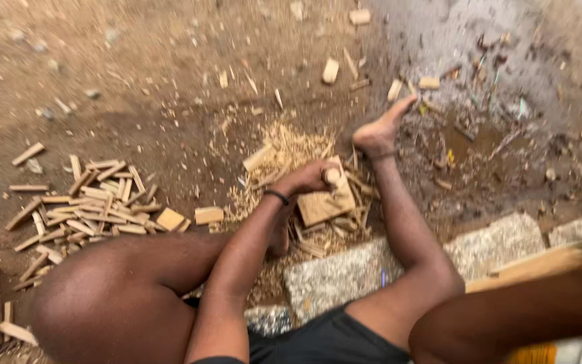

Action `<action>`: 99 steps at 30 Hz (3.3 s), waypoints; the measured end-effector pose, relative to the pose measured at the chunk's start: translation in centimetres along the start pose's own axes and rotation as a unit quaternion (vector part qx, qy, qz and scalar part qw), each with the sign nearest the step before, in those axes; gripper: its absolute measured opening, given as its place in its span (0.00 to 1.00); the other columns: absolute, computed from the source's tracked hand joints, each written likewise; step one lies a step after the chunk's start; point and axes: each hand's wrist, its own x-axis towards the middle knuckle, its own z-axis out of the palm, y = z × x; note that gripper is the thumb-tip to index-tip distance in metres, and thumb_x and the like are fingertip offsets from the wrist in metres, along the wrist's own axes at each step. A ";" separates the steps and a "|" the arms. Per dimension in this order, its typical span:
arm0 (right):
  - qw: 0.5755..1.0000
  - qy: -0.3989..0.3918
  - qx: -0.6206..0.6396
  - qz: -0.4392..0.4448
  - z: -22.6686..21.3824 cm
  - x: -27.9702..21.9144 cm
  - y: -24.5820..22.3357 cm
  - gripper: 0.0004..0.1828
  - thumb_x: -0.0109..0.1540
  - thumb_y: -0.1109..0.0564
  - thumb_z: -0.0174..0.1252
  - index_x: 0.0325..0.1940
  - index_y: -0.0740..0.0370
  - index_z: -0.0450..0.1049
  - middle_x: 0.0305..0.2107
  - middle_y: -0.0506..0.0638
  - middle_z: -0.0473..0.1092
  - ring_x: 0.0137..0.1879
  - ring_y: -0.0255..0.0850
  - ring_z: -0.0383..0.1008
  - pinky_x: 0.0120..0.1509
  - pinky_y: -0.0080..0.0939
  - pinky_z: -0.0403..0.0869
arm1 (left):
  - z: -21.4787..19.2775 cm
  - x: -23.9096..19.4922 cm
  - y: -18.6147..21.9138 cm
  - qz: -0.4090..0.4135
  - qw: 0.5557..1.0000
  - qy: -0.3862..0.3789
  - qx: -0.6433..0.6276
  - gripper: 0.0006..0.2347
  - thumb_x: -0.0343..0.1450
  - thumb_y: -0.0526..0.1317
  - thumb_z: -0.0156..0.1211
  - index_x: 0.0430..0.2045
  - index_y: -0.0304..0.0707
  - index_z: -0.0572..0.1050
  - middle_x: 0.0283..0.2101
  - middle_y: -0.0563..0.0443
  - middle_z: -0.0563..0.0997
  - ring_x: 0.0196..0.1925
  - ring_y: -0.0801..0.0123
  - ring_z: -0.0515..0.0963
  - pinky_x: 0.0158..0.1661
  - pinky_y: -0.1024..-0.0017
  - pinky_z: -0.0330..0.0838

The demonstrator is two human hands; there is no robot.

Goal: The person sits on the ground and uses a wooden mallet to strike a chisel, carving a small cylindrical wooden piece. The person repeatedly adjusts the wood and strikes it to shape it, with wood shavings accumulating around the work area.

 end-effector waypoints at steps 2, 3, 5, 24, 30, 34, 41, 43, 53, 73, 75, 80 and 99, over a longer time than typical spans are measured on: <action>0.999 -0.041 -0.029 0.020 1.7 -0.9 1.1 0.33 0.61 0.36 0.50 0.58 0.60 0.53 0.47 0.55 0.48 0.52 0.46 0.48 0.55 0.53 0.55 | -0.7 0.9 -1.3 -0.044 0.999 0.003 0.025 0.07 0.66 0.33 0.68 0.33 0.41 0.76 0.38 0.52 0.82 0.42 0.66 0.81 0.46 0.64 0.80; 0.997 -0.058 -0.040 0.029 2.2 -1.5 1.4 0.34 0.61 0.35 0.49 0.59 0.60 0.52 0.48 0.55 0.47 0.53 0.46 0.47 0.56 0.54 0.54 | -0.2 0.7 -2.2 -0.022 0.999 -0.005 0.036 0.08 0.65 0.33 0.70 0.33 0.41 0.76 0.37 0.53 0.82 0.42 0.66 0.81 0.46 0.64 0.79; 0.994 -0.087 -0.023 0.055 3.8 -1.0 1.3 0.36 0.60 0.33 0.48 0.60 0.59 0.50 0.50 0.55 0.45 0.55 0.46 0.45 0.58 0.54 0.53 | -0.4 1.2 -3.9 0.016 0.998 0.003 0.060 0.08 0.65 0.33 0.70 0.33 0.41 0.76 0.37 0.53 0.81 0.42 0.66 0.80 0.45 0.64 0.79; 0.771 0.009 0.558 0.307 13.3 12.6 -2.8 0.56 0.59 0.19 0.34 0.77 0.54 0.30 0.72 0.52 0.25 0.76 0.47 0.25 0.76 0.60 0.38 | -0.6 -0.2 -2.3 -0.023 0.999 0.017 0.040 0.09 0.66 0.37 0.72 0.30 0.40 0.74 0.33 0.53 0.79 0.39 0.65 0.79 0.41 0.63 0.76; 0.660 0.027 0.621 0.421 15.8 20.9 -4.8 0.62 0.56 0.15 0.31 0.81 0.52 0.25 0.77 0.51 0.18 0.82 0.48 0.17 0.80 0.62 0.33 | -1.1 -0.9 -1.4 0.004 0.998 0.029 0.056 0.10 0.64 0.37 0.73 0.30 0.39 0.74 0.30 0.53 0.80 0.36 0.67 0.79 0.39 0.65 0.74; 0.816 0.028 0.507 0.278 14.3 16.6 -3.2 0.57 0.56 0.20 0.40 0.75 0.56 0.34 0.68 0.55 0.29 0.73 0.49 0.29 0.73 0.59 0.41 | -0.9 -0.6 -1.4 -0.007 0.997 0.019 0.070 0.09 0.65 0.38 0.73 0.29 0.39 0.75 0.30 0.52 0.80 0.36 0.66 0.79 0.38 0.64 0.74; 0.999 -0.012 0.004 -0.038 6.0 -0.1 -0.7 0.44 0.52 0.32 0.59 0.59 0.61 0.55 0.45 0.59 0.52 0.51 0.52 0.54 0.53 0.57 0.59 | 0.4 -1.4 -5.1 -0.014 0.998 0.048 -0.040 0.10 0.65 0.38 0.73 0.33 0.38 0.76 0.34 0.51 0.81 0.40 0.66 0.80 0.42 0.64 0.75; 0.998 -0.009 -0.029 -0.053 6.1 -1.5 -1.3 0.40 0.51 0.35 0.64 0.55 0.63 0.61 0.39 0.61 0.59 0.44 0.54 0.61 0.48 0.56 0.64 | 0.7 -2.9 -5.7 -0.011 0.999 0.049 -0.017 0.11 0.66 0.38 0.73 0.34 0.38 0.76 0.35 0.51 0.81 0.41 0.66 0.80 0.43 0.64 0.76; 0.946 0.079 0.295 0.106 11.5 -9.2 1.5 0.25 0.56 0.61 0.72 0.53 0.72 0.71 0.35 0.57 0.74 0.36 0.44 0.74 0.39 0.45 0.74 | -1.3 -2.6 -7.3 0.013 0.979 0.194 -0.067 0.12 0.65 0.39 0.73 0.38 0.42 0.76 0.39 0.55 0.81 0.45 0.72 0.80 0.49 0.66 0.76; 0.824 0.008 0.409 0.392 19.5 -11.4 7.1 0.14 0.56 0.63 0.67 0.40 0.68 0.70 0.24 0.52 0.71 0.22 0.38 0.73 0.24 0.39 0.72 | -3.9 -4.0 2.0 0.109 0.949 0.257 -0.143 0.08 0.68 0.33 0.71 0.28 0.40 0.74 0.32 0.57 0.78 0.36 0.77 0.80 0.40 0.74 0.81; 0.855 -0.017 0.338 0.392 19.2 -10.9 6.7 0.17 0.54 0.59 0.70 0.41 0.67 0.71 0.25 0.53 0.73 0.24 0.40 0.75 0.27 0.42 0.74 | -3.0 -3.7 2.4 0.095 0.956 0.251 -0.118 0.08 0.68 0.33 0.71 0.28 0.40 0.74 0.31 0.57 0.79 0.35 0.77 0.80 0.39 0.74 0.81; 0.931 -0.055 0.129 0.337 20.6 -10.4 7.3 0.27 0.49 0.49 0.76 0.45 0.64 0.75 0.33 0.58 0.78 0.36 0.48 0.80 0.43 0.48 0.77 | -2.4 -3.4 6.2 0.098 0.956 0.261 -0.088 0.09 0.69 0.33 0.71 0.27 0.40 0.73 0.30 0.56 0.78 0.32 0.77 0.78 0.33 0.75 0.77; 0.901 0.039 0.286 0.324 17.1 -12.8 12.5 0.35 0.52 0.41 0.76 0.42 0.74 0.73 0.30 0.57 0.75 0.35 0.43 0.73 0.40 0.50 0.75 | 3.6 -4.1 15.4 0.209 0.939 0.261 0.082 0.10 0.70 0.39 0.73 0.30 0.39 0.73 0.32 0.58 0.78 0.34 0.78 0.78 0.34 0.77 0.76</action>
